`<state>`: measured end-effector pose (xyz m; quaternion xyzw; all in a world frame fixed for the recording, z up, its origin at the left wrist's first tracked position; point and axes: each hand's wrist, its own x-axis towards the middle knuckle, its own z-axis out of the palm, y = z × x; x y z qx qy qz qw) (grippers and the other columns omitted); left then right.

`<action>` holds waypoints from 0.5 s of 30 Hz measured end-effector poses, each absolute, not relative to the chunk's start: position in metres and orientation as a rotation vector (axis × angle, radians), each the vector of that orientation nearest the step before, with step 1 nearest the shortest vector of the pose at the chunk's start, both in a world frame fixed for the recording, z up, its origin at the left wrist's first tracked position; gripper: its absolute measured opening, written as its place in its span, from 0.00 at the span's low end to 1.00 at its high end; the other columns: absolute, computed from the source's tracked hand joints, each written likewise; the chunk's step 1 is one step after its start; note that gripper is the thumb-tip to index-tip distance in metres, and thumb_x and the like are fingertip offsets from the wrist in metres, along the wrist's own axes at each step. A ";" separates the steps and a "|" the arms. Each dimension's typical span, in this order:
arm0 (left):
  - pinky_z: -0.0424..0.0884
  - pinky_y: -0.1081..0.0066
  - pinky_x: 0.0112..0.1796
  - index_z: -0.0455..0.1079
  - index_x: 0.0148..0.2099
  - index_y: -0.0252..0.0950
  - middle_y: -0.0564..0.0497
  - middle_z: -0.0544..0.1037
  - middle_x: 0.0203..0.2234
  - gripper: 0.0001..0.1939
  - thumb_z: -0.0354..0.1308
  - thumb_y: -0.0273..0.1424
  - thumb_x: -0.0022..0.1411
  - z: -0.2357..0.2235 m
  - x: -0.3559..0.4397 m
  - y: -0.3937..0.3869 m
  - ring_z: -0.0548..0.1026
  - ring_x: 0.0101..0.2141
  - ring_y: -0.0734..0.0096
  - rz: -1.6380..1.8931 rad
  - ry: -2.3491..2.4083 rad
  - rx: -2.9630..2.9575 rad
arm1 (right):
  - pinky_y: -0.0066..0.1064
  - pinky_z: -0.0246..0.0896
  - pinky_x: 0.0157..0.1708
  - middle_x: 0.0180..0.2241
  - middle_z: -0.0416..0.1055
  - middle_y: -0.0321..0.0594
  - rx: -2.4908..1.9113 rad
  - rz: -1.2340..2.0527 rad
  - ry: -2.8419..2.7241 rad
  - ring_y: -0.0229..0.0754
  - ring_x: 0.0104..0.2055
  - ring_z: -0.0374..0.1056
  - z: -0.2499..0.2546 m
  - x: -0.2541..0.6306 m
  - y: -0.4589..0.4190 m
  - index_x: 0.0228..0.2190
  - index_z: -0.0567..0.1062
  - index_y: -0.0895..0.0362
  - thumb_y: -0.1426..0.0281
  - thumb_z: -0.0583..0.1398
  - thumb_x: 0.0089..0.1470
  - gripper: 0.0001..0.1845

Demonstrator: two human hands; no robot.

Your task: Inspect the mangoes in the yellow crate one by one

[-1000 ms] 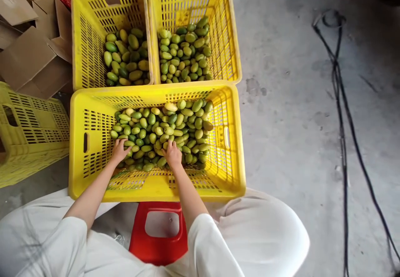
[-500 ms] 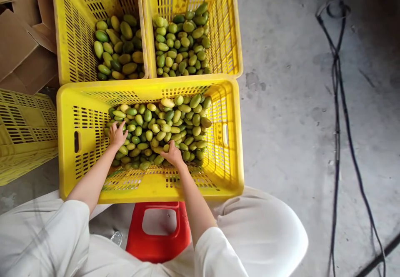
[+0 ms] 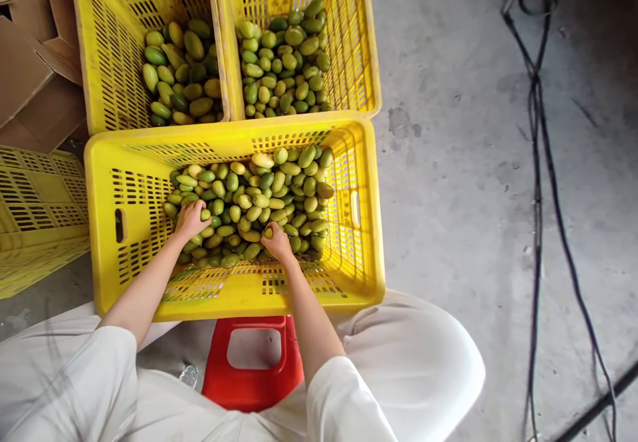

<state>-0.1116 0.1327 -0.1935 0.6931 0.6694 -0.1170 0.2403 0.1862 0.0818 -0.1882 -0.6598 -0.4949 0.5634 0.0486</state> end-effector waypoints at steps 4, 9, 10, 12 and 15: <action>0.67 0.61 0.50 0.67 0.42 0.38 0.45 0.77 0.37 0.14 0.52 0.44 0.66 -0.182 -0.110 0.130 0.75 0.43 0.55 -0.293 1.749 1.837 | 0.29 0.56 0.25 0.30 0.74 0.41 -2.049 1.657 -1.514 0.41 0.26 0.65 -0.180 0.188 0.087 0.38 0.72 0.54 0.58 0.55 0.58 0.15; 0.69 0.62 0.44 0.70 0.36 0.37 0.42 0.78 0.37 0.16 0.54 0.46 0.65 -0.181 -0.096 0.134 0.76 0.43 0.52 -0.489 1.739 1.737 | 0.30 0.58 0.30 0.28 0.75 0.42 -2.048 1.719 -1.523 0.42 0.28 0.68 -0.178 0.198 0.086 0.35 0.75 0.55 0.57 0.50 0.62 0.19; 0.69 0.61 0.46 0.71 0.42 0.36 0.39 0.77 0.44 0.17 0.61 0.44 0.60 -0.185 -0.094 0.132 0.74 0.48 0.49 -0.509 1.742 1.748 | 0.30 0.58 0.30 0.28 0.74 0.41 -2.049 1.754 -1.521 0.42 0.28 0.68 -0.179 0.202 0.085 0.35 0.75 0.55 0.58 0.50 0.63 0.19; 0.66 0.56 0.52 0.66 0.56 0.32 0.33 0.68 0.58 0.34 0.69 0.41 0.51 -0.193 -0.091 0.125 0.66 0.58 0.42 -0.499 1.773 1.790 | 0.30 0.58 0.30 0.28 0.75 0.42 -2.075 1.820 -1.495 0.43 0.28 0.68 -0.180 0.211 0.081 0.35 0.75 0.55 0.60 0.50 0.63 0.18; 0.61 0.54 0.58 0.59 0.64 0.33 0.34 0.60 0.66 0.39 0.67 0.40 0.54 -0.200 -0.094 0.107 0.58 0.64 0.43 -0.459 1.774 1.803 | 0.32 0.60 0.32 0.35 0.77 0.47 -2.189 1.827 -1.449 0.46 0.34 0.70 -0.180 0.221 0.079 0.38 0.76 0.56 0.61 0.50 0.63 0.18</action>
